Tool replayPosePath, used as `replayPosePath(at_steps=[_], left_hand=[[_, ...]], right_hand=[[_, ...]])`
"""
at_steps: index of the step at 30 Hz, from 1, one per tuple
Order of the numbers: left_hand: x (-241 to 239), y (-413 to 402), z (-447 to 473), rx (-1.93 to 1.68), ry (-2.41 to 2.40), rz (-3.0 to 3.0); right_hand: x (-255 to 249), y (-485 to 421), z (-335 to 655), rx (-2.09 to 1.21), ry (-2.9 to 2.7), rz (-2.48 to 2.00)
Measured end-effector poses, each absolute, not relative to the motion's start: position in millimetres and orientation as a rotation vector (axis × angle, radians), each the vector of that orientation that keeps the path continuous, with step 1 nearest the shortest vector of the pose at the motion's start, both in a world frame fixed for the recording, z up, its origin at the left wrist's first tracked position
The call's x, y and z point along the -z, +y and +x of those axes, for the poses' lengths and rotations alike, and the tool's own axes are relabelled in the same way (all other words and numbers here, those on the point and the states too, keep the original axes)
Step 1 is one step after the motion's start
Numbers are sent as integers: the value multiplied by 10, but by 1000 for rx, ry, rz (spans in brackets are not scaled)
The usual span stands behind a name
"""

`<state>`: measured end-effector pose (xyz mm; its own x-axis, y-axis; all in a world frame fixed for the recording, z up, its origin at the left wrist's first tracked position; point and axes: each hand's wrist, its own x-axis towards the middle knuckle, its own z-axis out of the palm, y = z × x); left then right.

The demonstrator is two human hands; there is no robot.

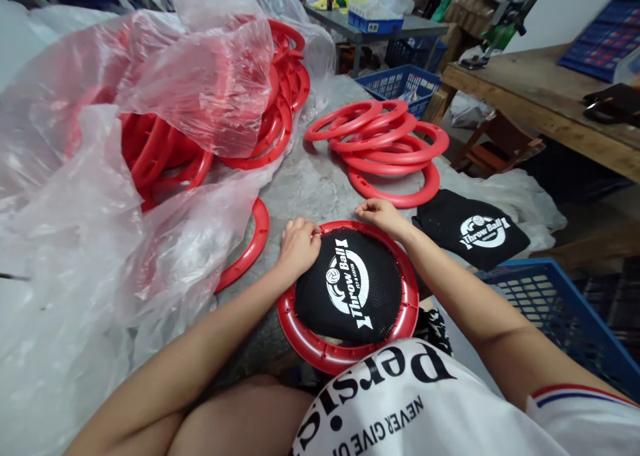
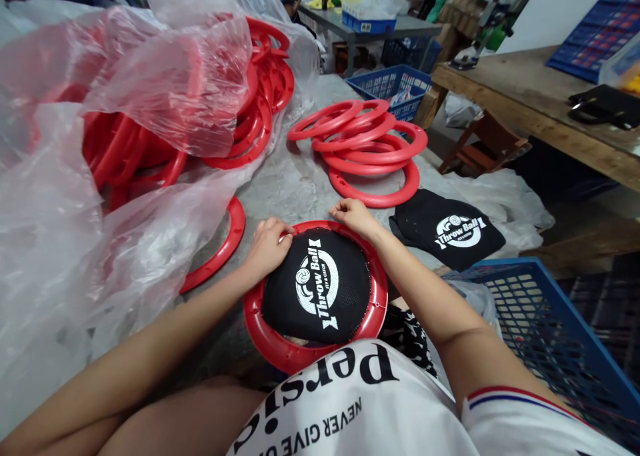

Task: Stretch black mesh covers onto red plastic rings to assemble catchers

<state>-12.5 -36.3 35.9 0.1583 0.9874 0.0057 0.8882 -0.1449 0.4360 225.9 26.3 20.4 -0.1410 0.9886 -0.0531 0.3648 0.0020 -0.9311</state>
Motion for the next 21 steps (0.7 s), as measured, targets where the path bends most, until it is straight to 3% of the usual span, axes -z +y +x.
replayPosePath(at_steps=[8, 21], left_hand=[[-367, -420, -163, -241, 1921, 2217], [-392, -652, -242, -94, 1816, 2353]], right_hand=[[-202, 198, 2081, -1158, -1728, -1460], [-332, 247, 1625, -817, -2422, -1222]])
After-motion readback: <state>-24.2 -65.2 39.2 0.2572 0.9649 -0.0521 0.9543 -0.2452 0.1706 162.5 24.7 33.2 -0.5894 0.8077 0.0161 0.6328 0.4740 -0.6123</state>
